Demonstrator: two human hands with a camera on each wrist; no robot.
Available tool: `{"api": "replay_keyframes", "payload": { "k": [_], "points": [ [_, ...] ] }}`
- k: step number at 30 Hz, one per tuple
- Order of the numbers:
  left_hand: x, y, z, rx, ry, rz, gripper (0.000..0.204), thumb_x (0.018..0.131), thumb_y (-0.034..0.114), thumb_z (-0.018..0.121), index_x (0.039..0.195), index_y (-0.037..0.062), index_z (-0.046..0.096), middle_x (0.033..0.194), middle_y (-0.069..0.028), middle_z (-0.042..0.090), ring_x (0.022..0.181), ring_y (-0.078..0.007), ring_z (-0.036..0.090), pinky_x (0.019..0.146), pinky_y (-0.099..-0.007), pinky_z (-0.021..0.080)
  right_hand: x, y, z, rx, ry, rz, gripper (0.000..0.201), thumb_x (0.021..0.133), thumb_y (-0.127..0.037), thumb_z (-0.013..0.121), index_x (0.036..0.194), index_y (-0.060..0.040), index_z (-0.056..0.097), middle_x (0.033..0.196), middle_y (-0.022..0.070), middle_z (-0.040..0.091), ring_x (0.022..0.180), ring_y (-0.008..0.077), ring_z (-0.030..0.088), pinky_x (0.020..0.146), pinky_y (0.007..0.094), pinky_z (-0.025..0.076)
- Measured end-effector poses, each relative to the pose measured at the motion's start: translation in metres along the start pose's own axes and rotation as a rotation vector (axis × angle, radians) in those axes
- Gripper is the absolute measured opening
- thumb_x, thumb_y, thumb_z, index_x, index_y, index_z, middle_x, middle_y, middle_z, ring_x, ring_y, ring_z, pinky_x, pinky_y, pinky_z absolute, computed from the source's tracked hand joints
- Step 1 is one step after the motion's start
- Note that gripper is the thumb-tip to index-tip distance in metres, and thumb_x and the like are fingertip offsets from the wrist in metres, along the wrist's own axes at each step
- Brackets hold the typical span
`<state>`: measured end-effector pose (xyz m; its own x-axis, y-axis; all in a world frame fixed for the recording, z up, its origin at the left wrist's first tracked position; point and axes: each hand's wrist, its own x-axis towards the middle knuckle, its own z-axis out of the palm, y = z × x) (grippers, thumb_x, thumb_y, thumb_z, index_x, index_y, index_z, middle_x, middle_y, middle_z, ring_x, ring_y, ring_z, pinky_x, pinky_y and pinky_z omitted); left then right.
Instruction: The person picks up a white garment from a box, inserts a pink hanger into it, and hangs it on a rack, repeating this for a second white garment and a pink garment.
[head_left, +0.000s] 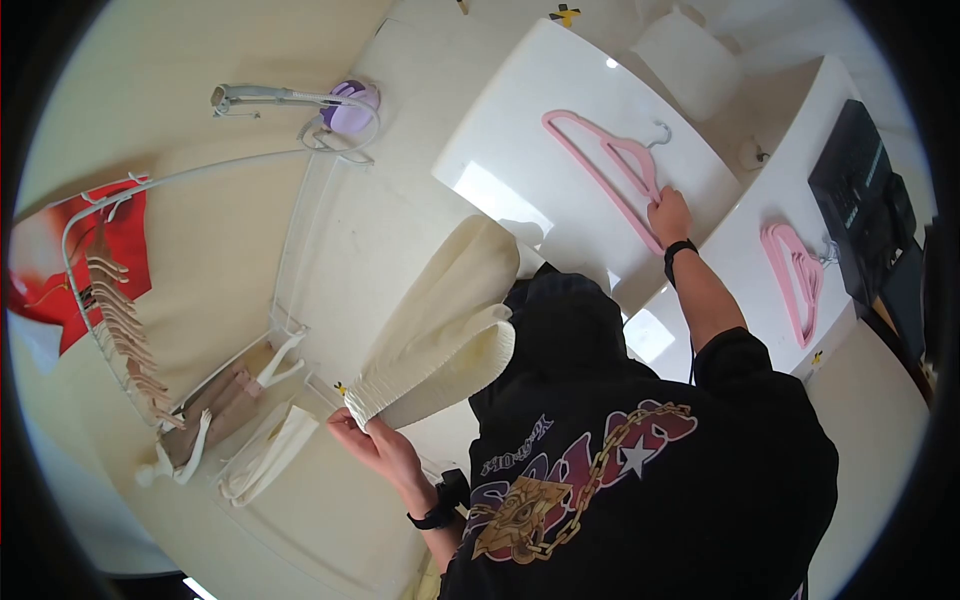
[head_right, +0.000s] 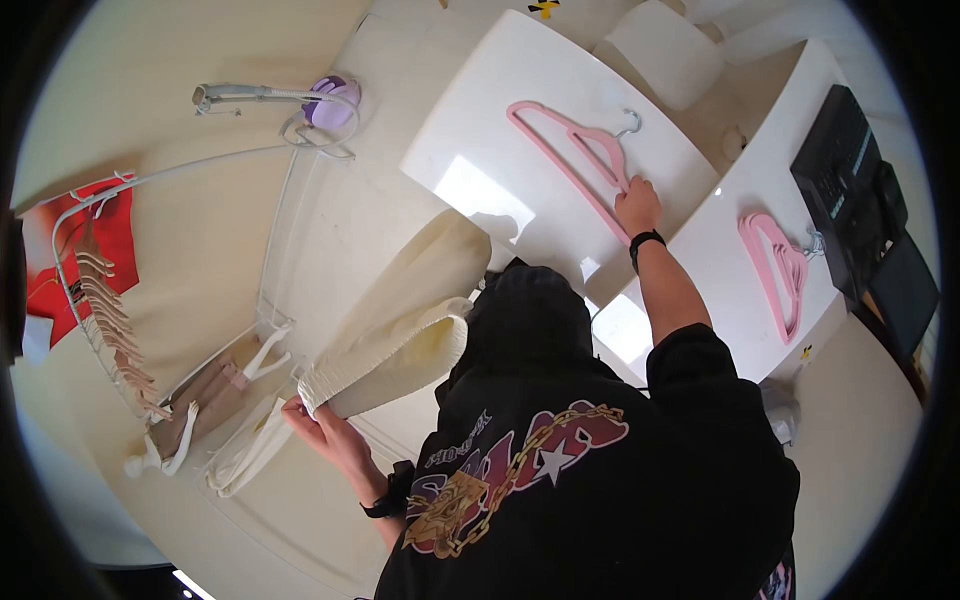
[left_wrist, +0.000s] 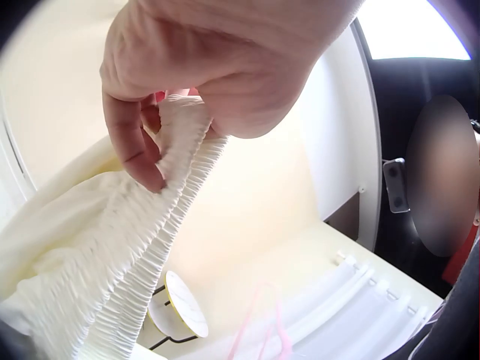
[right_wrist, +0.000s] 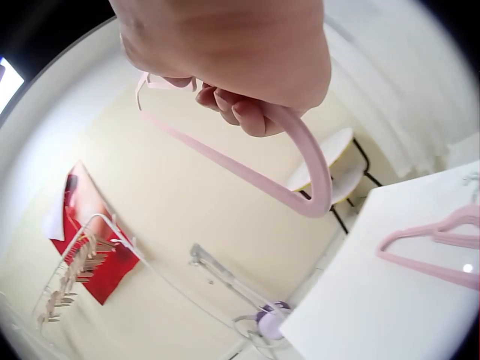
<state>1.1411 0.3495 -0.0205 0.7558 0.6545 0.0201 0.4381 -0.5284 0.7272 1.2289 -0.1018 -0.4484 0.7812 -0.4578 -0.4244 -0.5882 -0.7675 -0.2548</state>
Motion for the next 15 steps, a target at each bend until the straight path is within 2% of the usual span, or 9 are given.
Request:
{"api": "replay_keyframes", "payload": {
  "k": [2, 4, 6, 9, 12, 14, 15],
  "points": [
    [0.002, -0.004, -0.001, 0.002, 0.004, 0.006, 0.014, 0.111, 0.013, 0.057, 0.105, 0.0063, 0.046, 0.095, 0.0011, 0.044, 0.085, -0.0078, 0.039, 0.075, -0.0253, 0.035, -0.005, -0.007, -0.008, 0.088, 0.135, 0.018, 0.022, 0.092, -0.021, 0.070, 0.105, -0.0032, 0.067, 0.106, 0.0208, 0.071, 0.103, 0.0424, 0.070, 0.087, 0.0537, 0.057],
    [0.004, -0.009, -0.003, 0.003, 0.012, 0.017, 0.016, 0.112, 0.014, 0.058, 0.104, 0.0068, 0.045, 0.094, 0.0015, 0.043, 0.085, -0.0079, 0.038, 0.075, -0.0254, 0.034, -0.003, -0.006, -0.016, 0.101, 0.126, -0.002, 0.022, 0.092, -0.021, 0.070, 0.105, -0.0027, 0.068, 0.104, 0.0213, 0.071, 0.101, 0.0427, 0.070, 0.087, 0.0535, 0.057],
    [0.006, -0.013, -0.006, -0.051, 0.020, 0.055, 0.011, 0.110, 0.006, 0.054, 0.105, 0.0056, 0.045, 0.092, 0.0003, 0.047, 0.078, -0.0063, 0.038, 0.067, -0.0244, 0.033, -0.004, 0.001, -0.017, 0.115, 0.122, -0.015, 0.022, 0.091, -0.020, 0.070, 0.105, -0.0022, 0.070, 0.101, 0.0218, 0.072, 0.100, 0.0430, 0.070, 0.087, 0.0534, 0.057],
    [0.011, -0.022, -0.011, -0.091, 0.004, 0.059, 0.011, 0.110, 0.006, 0.054, 0.104, 0.0063, 0.044, 0.094, 0.0001, 0.047, 0.079, -0.0065, 0.038, 0.069, -0.0247, 0.033, -0.005, 0.010, -0.013, 0.086, 0.149, -0.065, 0.024, 0.090, -0.021, 0.070, 0.103, -0.0003, 0.070, 0.097, 0.0231, 0.073, 0.095, 0.0441, 0.071, 0.086, 0.0534, 0.057],
    [0.010, -0.037, -0.022, -0.139, -0.018, 0.079, 0.012, 0.110, 0.006, 0.054, 0.103, 0.0068, 0.045, 0.095, 0.0002, 0.046, 0.080, -0.0068, 0.038, 0.070, -0.0249, 0.034, -0.013, 0.005, -0.016, 0.189, 0.195, -0.021, 0.025, 0.091, -0.020, 0.068, 0.107, -0.0014, 0.072, 0.099, 0.0223, 0.075, 0.096, 0.0422, 0.073, 0.085, 0.0520, 0.059],
    [0.010, -0.050, -0.033, -0.154, -0.017, 0.067, 0.011, 0.109, 0.005, 0.054, 0.106, 0.0069, 0.045, 0.096, 0.0000, 0.047, 0.082, -0.0072, 0.041, 0.072, -0.0248, 0.036, -0.023, -0.004, -0.025, 0.422, 0.221, 0.041, 0.024, 0.092, -0.020, 0.068, 0.106, -0.0017, 0.071, 0.093, 0.0211, 0.077, 0.087, 0.0416, 0.074, 0.080, 0.0497, 0.059],
    [0.008, -0.059, -0.040, -0.160, -0.017, 0.051, 0.010, 0.109, 0.004, 0.054, 0.108, 0.0069, 0.044, 0.097, -0.0003, 0.048, 0.084, -0.0077, 0.044, 0.074, -0.0248, 0.037, -0.030, -0.008, -0.032, 0.422, 0.227, 0.026, 0.024, 0.092, -0.020, 0.068, 0.106, -0.0017, 0.071, 0.093, 0.0211, 0.077, 0.087, 0.0416, 0.074, 0.080, 0.0497, 0.059]
  ]
}}
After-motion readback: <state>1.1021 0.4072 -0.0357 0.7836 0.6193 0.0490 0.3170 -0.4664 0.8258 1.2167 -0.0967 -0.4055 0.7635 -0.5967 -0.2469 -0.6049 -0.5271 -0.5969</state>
